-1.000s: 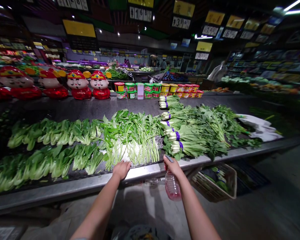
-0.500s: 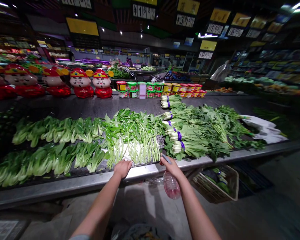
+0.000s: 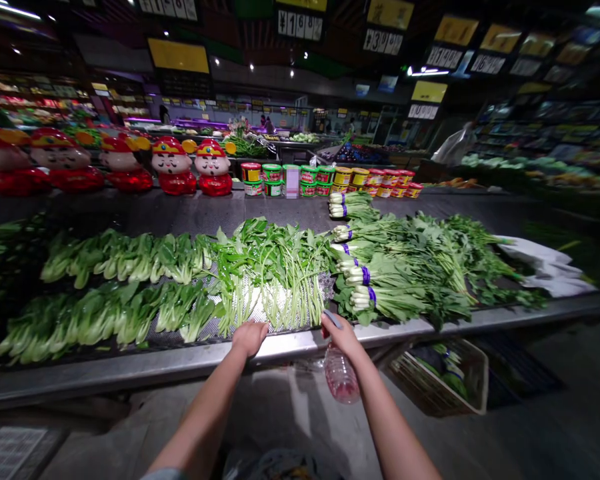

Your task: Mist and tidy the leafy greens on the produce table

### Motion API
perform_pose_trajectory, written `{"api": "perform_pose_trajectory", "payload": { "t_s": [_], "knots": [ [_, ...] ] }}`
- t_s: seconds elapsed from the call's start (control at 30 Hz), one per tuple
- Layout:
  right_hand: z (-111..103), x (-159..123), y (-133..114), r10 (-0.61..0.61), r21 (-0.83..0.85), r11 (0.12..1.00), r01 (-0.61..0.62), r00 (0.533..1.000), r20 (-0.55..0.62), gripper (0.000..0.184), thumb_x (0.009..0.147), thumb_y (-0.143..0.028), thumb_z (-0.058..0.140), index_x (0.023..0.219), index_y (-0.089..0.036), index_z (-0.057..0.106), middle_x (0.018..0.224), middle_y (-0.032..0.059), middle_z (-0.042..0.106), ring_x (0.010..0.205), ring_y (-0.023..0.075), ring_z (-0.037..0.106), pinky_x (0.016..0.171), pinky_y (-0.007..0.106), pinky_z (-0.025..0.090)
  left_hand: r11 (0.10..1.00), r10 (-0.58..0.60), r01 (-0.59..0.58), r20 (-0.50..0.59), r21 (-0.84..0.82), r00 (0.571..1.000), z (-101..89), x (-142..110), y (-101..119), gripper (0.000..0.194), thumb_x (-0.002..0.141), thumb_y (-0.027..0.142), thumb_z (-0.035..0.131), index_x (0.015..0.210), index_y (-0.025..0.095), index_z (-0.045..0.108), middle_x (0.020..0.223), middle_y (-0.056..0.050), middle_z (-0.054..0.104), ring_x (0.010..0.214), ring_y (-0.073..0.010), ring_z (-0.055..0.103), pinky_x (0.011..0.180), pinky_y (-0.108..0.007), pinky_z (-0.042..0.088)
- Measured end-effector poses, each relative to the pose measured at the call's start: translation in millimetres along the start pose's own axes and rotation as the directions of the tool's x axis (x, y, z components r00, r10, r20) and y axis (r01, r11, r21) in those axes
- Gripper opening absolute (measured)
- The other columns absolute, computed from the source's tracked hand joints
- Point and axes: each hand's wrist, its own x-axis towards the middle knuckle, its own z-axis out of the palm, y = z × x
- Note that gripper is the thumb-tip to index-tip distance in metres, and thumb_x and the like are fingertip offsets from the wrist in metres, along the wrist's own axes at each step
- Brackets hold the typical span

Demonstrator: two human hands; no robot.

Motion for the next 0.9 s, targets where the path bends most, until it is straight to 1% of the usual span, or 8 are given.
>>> {"api": "perform_pose_trajectory", "payload": {
  "t_s": [0.1, 0.2, 0.27, 0.37, 0.6, 0.73, 0.83, 0.9],
  "knots": [
    [-8.5, 11.0, -17.8, -0.075, 0.01, 0.997, 0.076, 0.994, -0.075, 0.052, 0.078, -0.07, 0.047, 0.072, -0.021, 0.062, 0.076, 0.0086, 0.07, 0.074, 0.0246, 0.065, 0.066, 0.034, 0.05, 1.0, -0.017, 0.017, -0.007, 0.006, 1.0, 0.9, -0.1, -0.4, 0.061, 0.099, 0.046, 0.015, 0.106, 0.021, 0.071, 0.116, -0.013, 0.072, 0.119, -0.0277, 0.061, 0.098, -0.039, 0.045],
    [-14.7, 25.2, -37.8, -0.157, 0.021, 0.987, 0.161, 0.981, -0.113, 0.052, 0.079, -0.069, 0.049, 0.076, -0.02, 0.065, 0.082, 0.0096, 0.072, 0.082, 0.0254, 0.067, 0.076, 0.035, 0.05, 1.0, -0.023, 0.023, -0.01, 0.018, 1.0, 1.7, 0.0, -1.0, 0.063, 0.099, 0.047, 0.014, 0.105, 0.021, 0.071, 0.111, -0.013, 0.073, 0.109, -0.0268, 0.065, 0.092, -0.038, 0.048],
    [-16.7, 34.4, -48.4, -0.17, 0.007, 0.985, 0.172, 0.977, -0.132, 0.053, 0.079, -0.07, 0.049, 0.076, -0.02, 0.065, 0.084, 0.0095, 0.072, 0.082, 0.0252, 0.067, 0.076, 0.035, 0.05, 1.0, -0.021, 0.022, -0.01, 0.023, 1.0, 2.1, 0.1, -1.2, 0.065, 0.099, 0.048, 0.013, 0.103, 0.022, 0.072, 0.111, -0.013, 0.073, 0.106, -0.0268, 0.066, 0.089, -0.038, 0.049],
    [-16.9, 45.1, -57.2, -0.144, -0.001, 0.989, 0.145, 0.979, -0.141, 0.054, 0.08, -0.071, 0.048, 0.073, -0.02, 0.064, 0.076, 0.0082, 0.071, 0.073, 0.0241, 0.065, 0.067, 0.034, 0.05, 0.999, -0.029, 0.029, -0.002, 0.033, 1.0, 2.4, -0.2, -1.0, 0.066, 0.099, 0.048, 0.012, 0.103, 0.022, 0.072, 0.11, -0.013, 0.073, 0.106, -0.0271, 0.067, 0.089, -0.038, 0.049],
    [-14.8, 56.8, -55.2, -0.11, -0.04, 0.994, 0.106, 0.983, -0.149, 0.052, 0.08, -0.071, 0.045, 0.059, -0.024, 0.052, 0.053, 0.003, 0.059, 0.059, 0.0221, 0.059, 0.06, 0.033, 0.046, 0.997, -0.049, 0.049, -0.007, 0.057, 0.999, 2.5, -1.5, 1.0, 0.072, 0.099, 0.049, 0.01, 0.098, 0.018, 0.074, 0.106, -0.016, 0.074, 0.104, -0.0297, 0.067, 0.088, -0.04, 0.05],
    [-21.8, 66.8, -53.0, -0.116, -0.036, 0.993, 0.113, 0.985, -0.126, 0.053, 0.079, -0.071, 0.045, 0.065, -0.022, 0.057, 0.062, 0.0049, 0.065, 0.061, 0.0221, 0.062, 0.06, 0.033, 0.047, 0.994, -0.065, 0.064, 0.009, 0.085, 0.998, 2.3, -2.6, 1.9, 0.071, 0.099, 0.048, 0.01, 0.099, 0.019, 0.075, 0.107, -0.015, 0.075, 0.105, -0.0281, 0.067, 0.089, -0.039, 0.049],
    [-34.4, 82.0, -51.8, -0.124, -0.037, 0.992, 0.12, 0.976, -0.178, 0.055, 0.078, -0.072, 0.045, 0.071, -0.02, 0.062, 0.073, 0.0083, 0.069, 0.068, 0.024, 0.065, 0.061, 0.033, 0.049, 0.993, -0.058, 0.057, 0.001, 0.1, 0.998, 2.5, -3.5, 1.9, 0.07, 0.1, 0.048, 0.01, 0.099, 0.02, 0.074, 0.107, -0.014, 0.075, 0.106, -0.0268, 0.067, 0.09, -0.038, 0.049],
    [-45.6, 94.4, -51.7, -0.105, -0.042, 0.994, 0.098, 0.971, -0.215, 0.053, 0.077, -0.07, 0.047, 0.073, -0.02, 0.064, 0.073, 0.0088, 0.07, 0.068, 0.0245, 0.065, 0.061, 0.035, 0.05, 0.993, -0.054, 0.054, -0.004, 0.1, 0.999, 2.4, -3.9, 1.8, 0.071, 0.1, 0.048, 0.009, 0.098, 0.02, 0.074, 0.107, -0.014, 0.075, 0.105, -0.0272, 0.067, 0.089, -0.038, 0.049]
  ]
}}
